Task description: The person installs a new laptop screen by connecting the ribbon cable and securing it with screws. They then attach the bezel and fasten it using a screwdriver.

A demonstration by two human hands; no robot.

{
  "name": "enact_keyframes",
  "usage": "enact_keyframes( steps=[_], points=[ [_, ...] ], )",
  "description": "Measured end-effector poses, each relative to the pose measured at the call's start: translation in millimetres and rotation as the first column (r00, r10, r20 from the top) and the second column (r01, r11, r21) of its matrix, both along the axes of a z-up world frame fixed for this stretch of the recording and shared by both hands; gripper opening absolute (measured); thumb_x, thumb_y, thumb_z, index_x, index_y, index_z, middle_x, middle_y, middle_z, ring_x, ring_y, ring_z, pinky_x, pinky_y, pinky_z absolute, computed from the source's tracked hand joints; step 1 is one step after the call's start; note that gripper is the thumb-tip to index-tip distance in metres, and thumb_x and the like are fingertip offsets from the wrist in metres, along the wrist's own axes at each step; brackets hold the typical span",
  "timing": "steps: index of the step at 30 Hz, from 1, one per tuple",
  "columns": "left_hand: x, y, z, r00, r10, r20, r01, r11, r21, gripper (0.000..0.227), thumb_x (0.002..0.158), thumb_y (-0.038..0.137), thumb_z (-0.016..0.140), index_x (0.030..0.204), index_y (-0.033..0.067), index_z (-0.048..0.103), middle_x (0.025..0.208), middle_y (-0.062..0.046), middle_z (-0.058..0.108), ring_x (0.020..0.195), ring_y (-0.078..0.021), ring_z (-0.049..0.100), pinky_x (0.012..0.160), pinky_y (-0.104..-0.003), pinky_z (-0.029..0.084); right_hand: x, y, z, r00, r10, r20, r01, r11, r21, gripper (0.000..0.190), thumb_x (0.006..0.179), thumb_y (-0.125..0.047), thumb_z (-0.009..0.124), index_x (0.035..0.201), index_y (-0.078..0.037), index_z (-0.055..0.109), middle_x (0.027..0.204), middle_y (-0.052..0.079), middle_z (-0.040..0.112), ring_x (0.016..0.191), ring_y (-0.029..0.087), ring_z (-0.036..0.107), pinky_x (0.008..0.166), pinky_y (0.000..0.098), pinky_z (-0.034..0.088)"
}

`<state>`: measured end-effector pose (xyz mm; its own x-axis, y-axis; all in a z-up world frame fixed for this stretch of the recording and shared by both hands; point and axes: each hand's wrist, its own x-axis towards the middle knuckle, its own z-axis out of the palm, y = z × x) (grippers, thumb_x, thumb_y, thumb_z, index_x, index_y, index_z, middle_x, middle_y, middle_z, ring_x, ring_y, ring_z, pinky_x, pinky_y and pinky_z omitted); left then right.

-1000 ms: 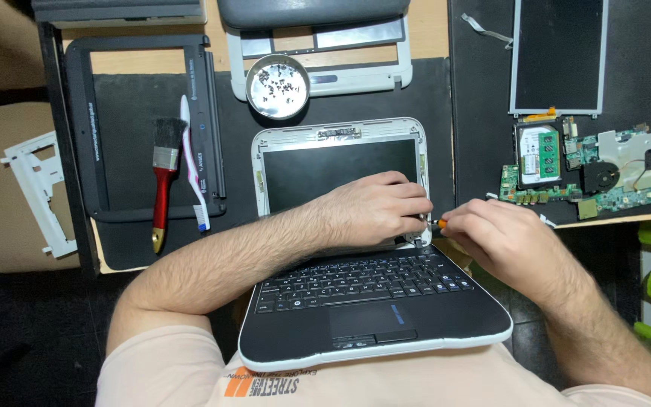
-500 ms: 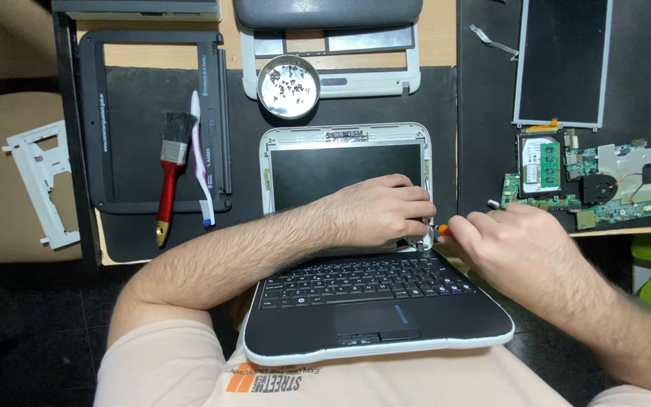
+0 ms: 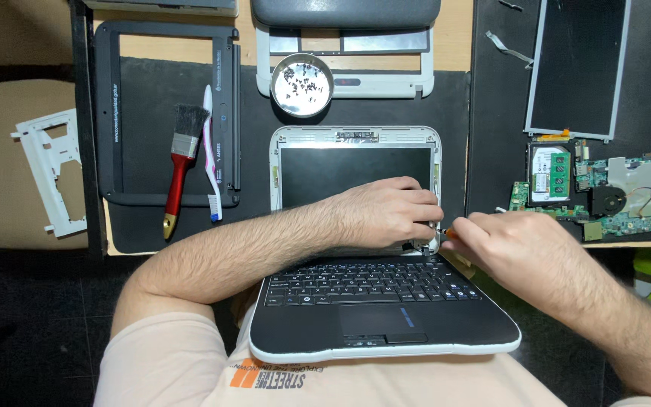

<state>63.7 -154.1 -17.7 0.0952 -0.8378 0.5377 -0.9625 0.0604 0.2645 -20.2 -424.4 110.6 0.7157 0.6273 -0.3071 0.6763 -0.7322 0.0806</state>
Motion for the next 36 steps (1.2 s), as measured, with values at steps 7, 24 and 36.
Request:
enact_keyframes(
  steps=[7, 24, 36],
  points=[
    [2.8, 3.0, 18.2, 0.996, -0.036, -0.079, 0.050, 0.980, 0.192, 0.037, 0.101, 0.016, 0.085, 0.136, 0.0212, 0.092, 0.143, -0.004, 0.084, 0.142, -0.0301, 0.072, 0.123, -0.052, 0.057, 8.2, 0.6, 0.7, 0.985, 0.063, -0.161, -0.016, 0.961, 0.275, 0.022, 0.117, -0.023, 0.071, 0.135, -0.011, 0.068, 0.103, 0.007, 0.082, 0.084, 0.033, 0.083, 0.076, 0.0523, 0.065],
    [2.7, 3.3, 13.4, 0.999, -0.011, -0.045, 0.016, 0.993, 0.120, 0.019, 0.111, 0.011, 0.082, 0.124, 0.0218, 0.092, 0.120, 0.001, 0.074, 0.127, -0.0282, 0.071, 0.118, -0.048, 0.058, 13.0, 5.2, 3.7, 0.990, 0.009, -0.139, 0.016, 0.983, 0.180, 0.016, 0.121, -0.027, 0.074, 0.120, -0.014, 0.064, 0.091, 0.005, 0.065, 0.074, 0.032, 0.074, 0.065, 0.0530, 0.062],
    [2.3, 2.8, 13.4, 1.000, -0.002, -0.011, 0.003, 0.996, 0.093, 0.014, 0.112, 0.011, 0.081, 0.115, 0.0217, 0.089, 0.113, 0.002, 0.073, 0.123, -0.0271, 0.072, 0.115, -0.045, 0.058, 11.0, -5.0, 0.3, 0.975, 0.114, -0.193, -0.058, 0.959, 0.276, 0.010, 0.115, -0.013, 0.072, 0.124, -0.013, 0.068, 0.098, 0.005, 0.064, 0.083, 0.033, 0.072, 0.077, 0.0512, 0.061]
  ],
)
